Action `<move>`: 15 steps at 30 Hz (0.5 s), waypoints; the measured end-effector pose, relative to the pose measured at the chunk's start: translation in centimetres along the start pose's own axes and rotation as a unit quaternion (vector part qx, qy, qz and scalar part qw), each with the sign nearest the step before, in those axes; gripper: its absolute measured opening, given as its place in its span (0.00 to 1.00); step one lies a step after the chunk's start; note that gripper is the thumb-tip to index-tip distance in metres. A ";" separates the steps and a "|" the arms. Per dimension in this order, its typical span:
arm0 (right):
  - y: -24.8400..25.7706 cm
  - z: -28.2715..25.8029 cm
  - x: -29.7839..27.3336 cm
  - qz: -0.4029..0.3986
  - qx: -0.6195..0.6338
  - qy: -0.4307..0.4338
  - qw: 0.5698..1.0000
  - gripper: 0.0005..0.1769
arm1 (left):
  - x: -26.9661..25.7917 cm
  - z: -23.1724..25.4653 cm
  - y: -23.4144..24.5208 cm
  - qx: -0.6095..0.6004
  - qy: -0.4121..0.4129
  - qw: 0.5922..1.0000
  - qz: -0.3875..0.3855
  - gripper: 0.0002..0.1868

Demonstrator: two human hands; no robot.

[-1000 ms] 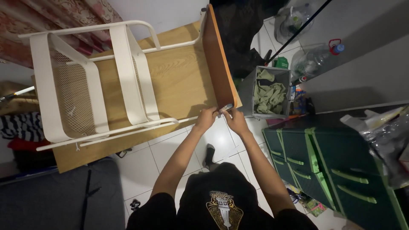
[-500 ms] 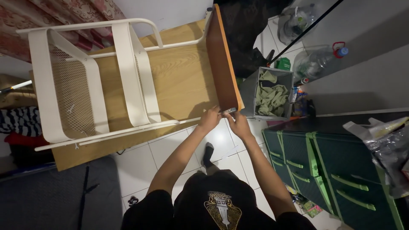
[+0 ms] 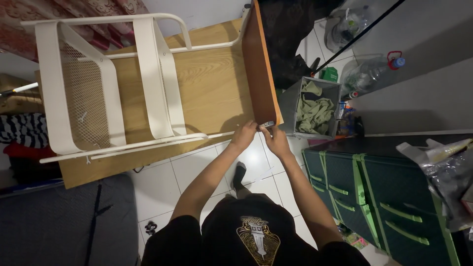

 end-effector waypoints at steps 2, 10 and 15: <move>0.0 0.1 0.0 0.004 0.000 -0.002 1.000 0.19 | 0.4 -0.4 -0.5 0.011 0.022 0.999 -0.031 0.08; 0.1 0.7 -0.1 0.019 0.015 0.006 1.000 0.18 | 1.6 0.2 -1.6 0.055 0.059 0.994 -0.079 0.16; 0.2 0.6 0.3 0.005 0.002 0.015 1.000 0.19 | 1.4 0.2 -0.1 0.028 0.065 0.996 -0.055 0.08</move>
Point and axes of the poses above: each hand's wrist, its own x-axis towards the middle knuckle, its own y-axis out of the back of the hand, z = x × y, the point moved 10 cm from there along x, towards the middle knuckle, and after that the axes turned 6 degrees about -z, right-handed, at the moved point
